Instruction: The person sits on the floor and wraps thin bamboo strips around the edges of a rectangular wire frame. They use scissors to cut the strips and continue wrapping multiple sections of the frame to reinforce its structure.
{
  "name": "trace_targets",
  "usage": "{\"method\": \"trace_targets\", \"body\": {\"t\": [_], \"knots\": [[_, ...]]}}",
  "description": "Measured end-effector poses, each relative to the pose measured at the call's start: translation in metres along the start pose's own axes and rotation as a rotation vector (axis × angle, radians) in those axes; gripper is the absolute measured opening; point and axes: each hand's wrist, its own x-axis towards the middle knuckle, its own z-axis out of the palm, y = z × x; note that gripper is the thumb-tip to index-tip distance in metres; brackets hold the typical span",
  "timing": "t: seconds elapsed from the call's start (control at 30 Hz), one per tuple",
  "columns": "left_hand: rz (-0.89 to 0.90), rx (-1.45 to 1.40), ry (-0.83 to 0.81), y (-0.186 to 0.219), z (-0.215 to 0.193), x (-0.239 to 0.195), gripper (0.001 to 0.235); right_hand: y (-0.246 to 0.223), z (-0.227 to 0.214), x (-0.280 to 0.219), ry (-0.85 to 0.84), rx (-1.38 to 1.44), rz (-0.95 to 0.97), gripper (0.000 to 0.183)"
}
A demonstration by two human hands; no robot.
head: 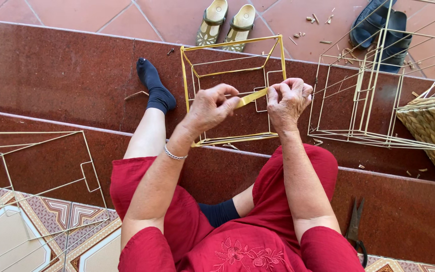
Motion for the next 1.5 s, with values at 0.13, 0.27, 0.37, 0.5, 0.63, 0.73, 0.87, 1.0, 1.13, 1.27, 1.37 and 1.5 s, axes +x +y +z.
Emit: {"method": "trace_targets", "body": {"t": [0.13,0.27,0.37,0.5,0.63,0.73,0.87,1.0,1.13,1.27,1.37,1.5], "knots": [[-0.057,-0.041,0.032,0.000,-0.042,-0.002,0.017,0.003,0.004,-0.001,0.013,-0.006,0.011,0.010],[-0.176,-0.106,0.008,-0.002,-0.090,-0.009,0.017,0.004,0.008,-0.003,0.017,0.000,-0.006,0.011],[-0.231,0.079,0.060,-0.005,-0.105,-0.016,0.025,0.006,0.008,-0.003,0.004,0.004,-0.008,0.012],[-0.343,0.710,0.113,-0.020,-0.100,-0.009,0.039,0.008,0.008,-0.003,-0.028,0.013,0.013,0.014],[-0.462,0.830,0.135,-0.041,-0.089,-0.002,0.047,0.009,0.008,-0.004,-0.031,0.030,0.015,0.016],[-0.444,0.870,0.140,-0.058,-0.083,-0.001,0.052,0.012,0.008,-0.006,-0.048,0.039,0.042,0.014],[-0.409,0.860,0.188,-0.073,-0.078,-0.001,0.051,0.008,0.007,-0.002,-0.029,0.047,0.020,0.013],[-0.232,0.771,0.267,-0.084,-0.072,-0.010,0.043,0.002,0.002,0.000,-0.066,0.309,0.170,0.010],[0.067,0.720,0.255,-0.086,-0.061,-0.019,0.017,-0.010,-0.005,0.007,0.004,0.501,0.168,0.033],[0.256,0.812,0.240,-0.088,-0.053,-0.026,0.006,-0.007,-0.013,0.005,-0.080,0.236,0.001,0.007],[0.230,0.818,0.217,-0.086,-0.054,-0.025,0.011,-0.005,-0.018,0.006,-0.048,-0.105,-0.310,0.007],[0.254,0.900,0.213,-0.088,-0.049,-0.020,0.016,-0.003,-0.029,0.013,-0.004,-0.236,-0.556,0.009]]}}
